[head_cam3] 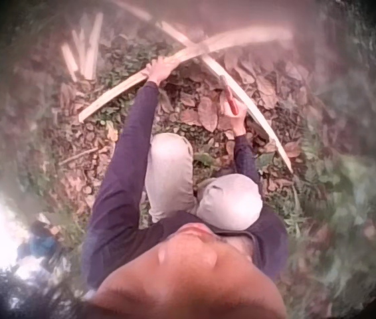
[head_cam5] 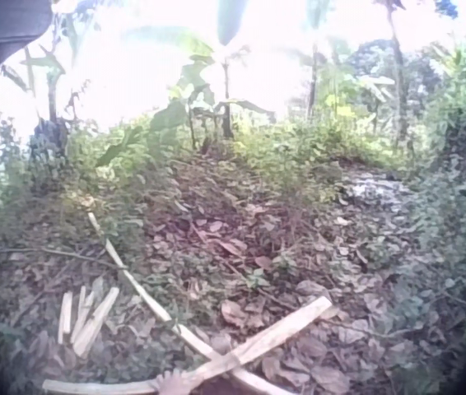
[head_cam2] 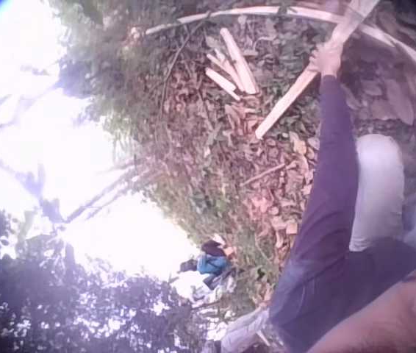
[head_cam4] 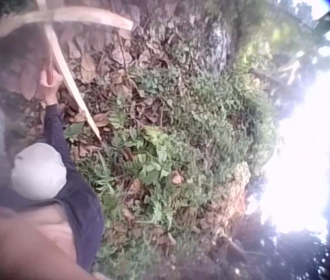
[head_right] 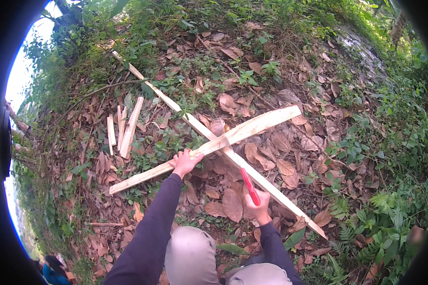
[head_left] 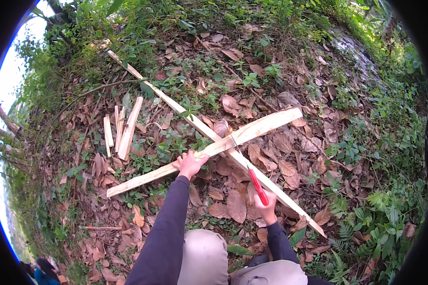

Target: The person uses a red folding saw to cut a long, thin piece of light-colored wood that is resting on the forest floor. The person holds the wood steady with one hand while sawing with the other, creating smaller segments.

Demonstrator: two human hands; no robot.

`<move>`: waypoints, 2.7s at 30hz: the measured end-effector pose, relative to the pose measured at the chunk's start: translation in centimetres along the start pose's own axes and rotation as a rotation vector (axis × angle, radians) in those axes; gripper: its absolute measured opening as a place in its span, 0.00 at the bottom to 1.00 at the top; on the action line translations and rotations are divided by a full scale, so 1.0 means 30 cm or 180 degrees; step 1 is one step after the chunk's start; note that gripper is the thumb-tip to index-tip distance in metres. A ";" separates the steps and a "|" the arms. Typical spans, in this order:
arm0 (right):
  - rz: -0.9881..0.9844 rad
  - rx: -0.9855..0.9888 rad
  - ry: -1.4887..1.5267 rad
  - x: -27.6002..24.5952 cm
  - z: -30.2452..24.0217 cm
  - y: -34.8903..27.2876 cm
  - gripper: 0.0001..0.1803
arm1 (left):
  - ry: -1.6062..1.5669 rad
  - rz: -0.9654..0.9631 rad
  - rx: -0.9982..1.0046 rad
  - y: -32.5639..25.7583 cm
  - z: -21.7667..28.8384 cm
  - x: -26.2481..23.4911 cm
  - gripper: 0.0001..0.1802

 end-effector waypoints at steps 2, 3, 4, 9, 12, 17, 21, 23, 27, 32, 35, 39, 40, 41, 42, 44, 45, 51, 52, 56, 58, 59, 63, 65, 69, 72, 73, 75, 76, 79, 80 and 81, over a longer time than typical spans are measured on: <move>0.0123 -0.0090 0.0157 0.063 0.003 0.132 0.07 | 0.0107 -0.0017 0.0008 0.009 -0.006 0.000 0.57; 0.0033 -0.0113 0.0162 0.072 0.004 0.139 0.07 | 0.0119 -0.0037 -0.0003 0.012 -0.013 -0.006 0.57; -0.0099 -0.0023 0.0060 0.041 -0.012 0.070 0.06 | 0.0111 -0.0057 -0.0049 0.012 -0.034 0.009 0.57; 0.0103 0.0186 -0.0113 -0.143 -0.215 -0.177 0.05 | 0.0008 0.0091 0.0004 0.015 -0.011 0.025 0.57; 0.0079 0.0366 -0.0047 -0.036 -0.180 0.125 0.13 | -0.0029 0.0066 0.0046 0.007 -0.007 0.014 0.57; -0.0141 0.0642 -0.0038 -0.118 -0.305 0.074 0.12 | -0.0101 0.0058 -0.0103 0.017 -0.056 0.014 0.55; -0.0054 0.0687 -0.0313 -0.193 -0.389 0.033 0.12 | -0.0167 0.0101 0.0063 0.004 0.010 0.022 0.55; -0.0007 0.0497 -0.0316 -0.087 -0.320 0.184 0.13 | -0.0121 0.0090 0.0004 0.005 -0.015 0.013 0.54; -0.0407 0.0700 -0.0243 -0.111 -0.401 0.162 0.13 | -0.0083 0.0121 -0.0045 0.016 -0.058 0.023 0.53; -0.0159 0.0599 -0.0353 -0.169 -0.479 0.072 0.12 | -0.0172 0.0210 0.0037 -0.003 -0.011 0.021 0.53; -0.0142 0.0440 -0.0277 -0.041 -0.375 0.260 0.12 | -0.0147 0.0132 0.0029 0.018 -0.031 0.008 0.54; -0.0495 0.0731 -0.0443 -0.191 -0.569 0.102 0.13 | -0.0178 0.0172 -0.0011 0.015 -0.034 0.028 0.54; -0.0366 0.0670 -0.0468 -0.208 -0.581 0.085 0.13 | -0.0201 0.0179 0.0049 0.002 -0.006 0.026 0.54; -0.0258 0.0621 -0.0470 -0.217 -0.582 0.073 0.13 | -0.0223 0.0182 0.0025 -0.005 -0.005 0.028 0.54; -0.0279 0.0582 -0.0479 -0.193 -0.559 0.108 0.14 | -0.0217 0.0168 0.0032 -0.006 -0.006 0.031 0.54; -0.0186 0.0506 -0.0418 -0.083 -0.440 0.246 0.15 | -0.0213 0.0140 0.0007 -0.001 -0.020 0.011 0.54; -0.0159 0.0592 -0.0408 -0.062 -0.405 0.284 0.14 | -0.0183 0.0175 0.0028 0.007 -0.020 0.016 0.54; -0.0232 0.0712 -0.0432 -0.224 -0.613 0.083 0.12 | -0.0277 0.0291 0.0051 0.011 -0.021 0.028 0.52; -0.0280 0.0755 -0.0405 -0.183 -0.562 0.113 0.12 | -0.0232 0.0209 0.0057 0.012 -0.013 0.018 0.53; -0.0233 0.0451 -0.0477 -0.017 -0.384 0.283 0.14 | -0.0082 0.0175 -0.0004 -0.004 -0.009 0.005 0.54; -0.0449 0.0670 -0.0279 -0.081 -0.469 0.225 0.13 | -0.0097 0.0247 -0.0107 0.020 -0.067 -0.002 0.54; -0.0374 0.0602 -0.0342 -0.167 -0.515 0.142 0.12 | -0.0124 0.0223 -0.0056 0.013 -0.047 0.014 0.54; -0.0237 0.0700 -0.0441 -0.225 -0.535 0.113 0.12 | -0.0157 0.0219 0.0013 0.001 -0.003 0.011 0.53; -0.0059 0.0332 -0.0489 -0.068 -0.412 0.261 0.14 | -0.0101 0.0189 -0.0049 -0.004 -0.010 0.012 0.54; -0.0369 0.0576 -0.0351 -0.054 -0.453 0.272 0.14 | -0.0144 0.0127 -0.0134 0.018 -0.057 0.001 0.54; -0.0190 0.0690 -0.0290 -0.216 -0.604 0.088 0.12 | -0.0194 0.0189 -0.0026 0.000 -0.027 0.013 0.52; -0.0181 0.0644 -0.0323 -0.195 -0.587 0.100 0.12 | -0.0178 0.0203 0.0000 -0.003 -0.026 0.014 0.51; -0.0324 0.0497 -0.0387 -0.096 -0.492 0.221 0.12 | -0.0252 0.0209 -0.0020 0.019 -0.032 -0.002 0.51; -0.0210 0.0498 -0.0413 -0.030 -0.427 0.318 0.12 | -0.0234 0.0155 0.0046 0.012 -0.006 0.012 0.51; -0.0206 0.0583 -0.0356 -0.025 -0.407 0.360 0.13 | -0.0251 0.0207 0.0041 0.007 -0.008 0.024 0.50; -0.0333 0.0672 -0.0307 -0.049 -0.421 0.317 0.13 | -0.0222 0.0179 -0.0036 0.008 -0.056 0.031 0.50; -0.0344 0.0277 -0.0506 -0.115 -0.439 0.212 0.12 | -0.0242 0.0203 -0.0069 0.022 -0.067 0.017 0.50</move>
Point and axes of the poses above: each hand's wrist, its own y-axis towards the middle knuckle, its own x-axis out of the palm, z = x × y, the point moved 3 cm from there along y, towards the middle knuckle, and after that the axes turned 15 degrees about -x, right-handed, at the moved point
